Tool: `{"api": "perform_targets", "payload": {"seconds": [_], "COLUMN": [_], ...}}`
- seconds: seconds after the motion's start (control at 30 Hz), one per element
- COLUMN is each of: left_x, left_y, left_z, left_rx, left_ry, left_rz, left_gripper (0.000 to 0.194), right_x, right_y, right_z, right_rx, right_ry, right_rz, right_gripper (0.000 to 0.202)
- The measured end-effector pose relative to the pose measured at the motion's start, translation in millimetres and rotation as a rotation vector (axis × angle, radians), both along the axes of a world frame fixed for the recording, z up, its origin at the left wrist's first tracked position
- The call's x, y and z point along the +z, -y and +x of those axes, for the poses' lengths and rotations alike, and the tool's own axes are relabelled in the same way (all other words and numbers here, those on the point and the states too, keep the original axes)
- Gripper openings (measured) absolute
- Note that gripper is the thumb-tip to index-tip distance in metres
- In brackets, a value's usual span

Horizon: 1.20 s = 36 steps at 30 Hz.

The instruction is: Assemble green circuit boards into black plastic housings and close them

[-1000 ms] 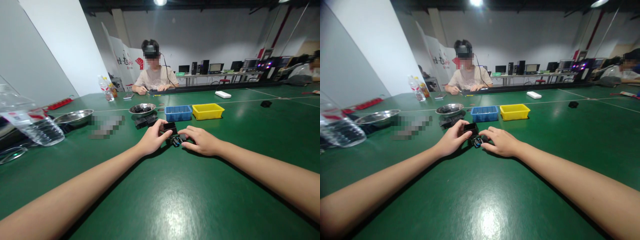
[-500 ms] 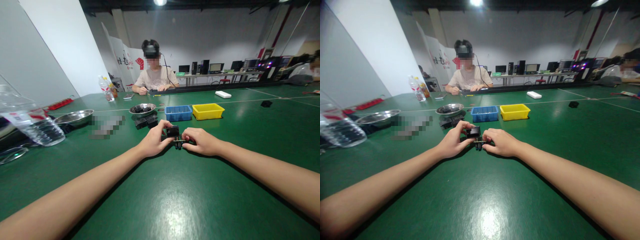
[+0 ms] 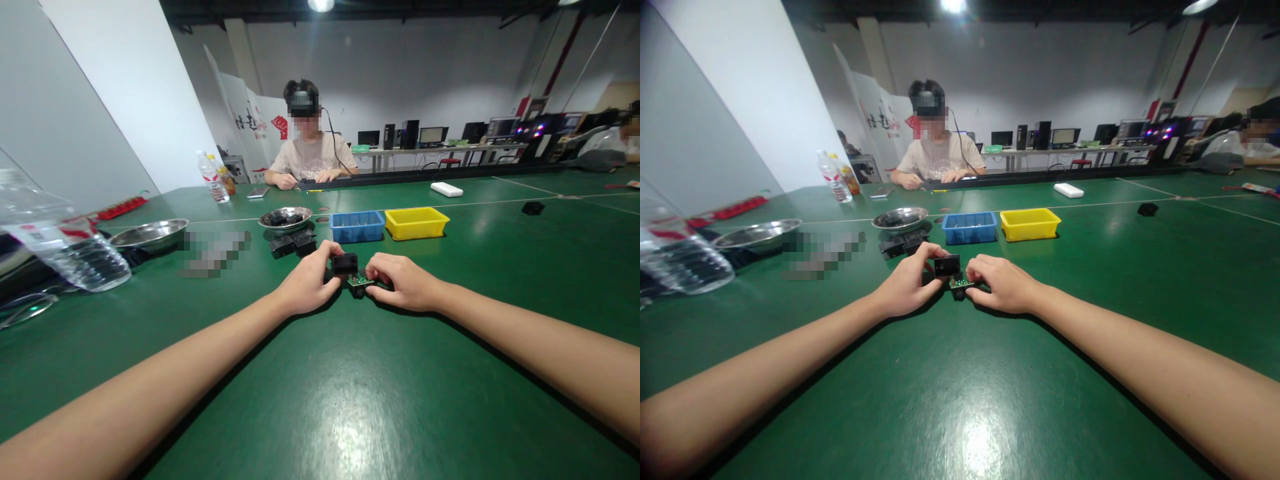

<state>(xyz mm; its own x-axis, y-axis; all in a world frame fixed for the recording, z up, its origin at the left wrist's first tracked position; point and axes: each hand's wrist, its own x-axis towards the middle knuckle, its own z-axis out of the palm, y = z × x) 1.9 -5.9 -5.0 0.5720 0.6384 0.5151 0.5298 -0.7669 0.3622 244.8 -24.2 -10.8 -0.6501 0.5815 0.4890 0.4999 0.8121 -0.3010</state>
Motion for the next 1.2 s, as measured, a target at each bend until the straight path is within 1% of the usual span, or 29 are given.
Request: {"api": "perform_targets", "payload": {"seconds": [0.17,0.27,0.37,0.43,0.53,0.6,0.7,0.77,0.87,0.97,1.13,1.2], "left_x": [3.3,4.6,3.3,1.5,0.3,1.6,5.4,7.0,5.9,2.4,1.3,2.4], "left_y": [0.3,-3.3,-11.4,-17.4,-22.3,-21.5,-16.2,-12.7,-10.4,-11.2,-10.7,-9.6], "left_z": [0.3,-2.4,-8.1,-12.0,-15.3,-15.3,-13.4,-11.9,-9.6,-7.7,-6.8,-7.1], "left_rx": [0.072,0.084,0.059,0.013,-0.017,0.027,0.127,0.154,0.140,0.128,0.083,0.050], "left_ry": [-0.096,-0.132,-0.165,-0.178,-0.136,-0.074,0.009,0.029,-0.013,-0.078,-0.076,-0.090], "left_rz": [-0.097,-0.112,-0.084,-0.057,-0.052,-0.070,-0.094,-0.106,-0.101,-0.061,-0.022,-0.006], "left_gripper": [0.031,0.031,0.039,0.048,0.057,0.053,0.036,0.033,0.040,0.046,0.041,0.041], "right_x": [-0.6,-0.9,-0.6,-0.2,0.1,0.0,-0.5,-0.6,-0.3,0.0,0.3,0.1], "right_y": [-0.2,-0.2,0.0,0.1,-0.1,-0.5,-0.8,-0.8,-0.3,0.5,1.6,1.3], "right_z": [0.3,0.2,0.1,0.2,0.7,1.0,1.3,1.4,1.4,1.0,0.6,0.7], "right_rx": [0.003,0.000,0.000,-0.008,-0.023,-0.026,-0.034,-0.035,-0.017,-0.007,-0.025,-0.033], "right_ry": [-0.007,-0.009,-0.009,-0.005,0.011,0.027,0.042,0.040,0.031,0.008,-0.058,-0.059], "right_rz": [0.000,0.006,0.013,0.020,0.030,0.040,0.050,0.048,0.051,0.062,0.050,0.052], "right_gripper": [0.011,0.010,0.008,0.006,0.006,0.010,0.015,0.017,0.018,0.017,0.009,0.010]}}
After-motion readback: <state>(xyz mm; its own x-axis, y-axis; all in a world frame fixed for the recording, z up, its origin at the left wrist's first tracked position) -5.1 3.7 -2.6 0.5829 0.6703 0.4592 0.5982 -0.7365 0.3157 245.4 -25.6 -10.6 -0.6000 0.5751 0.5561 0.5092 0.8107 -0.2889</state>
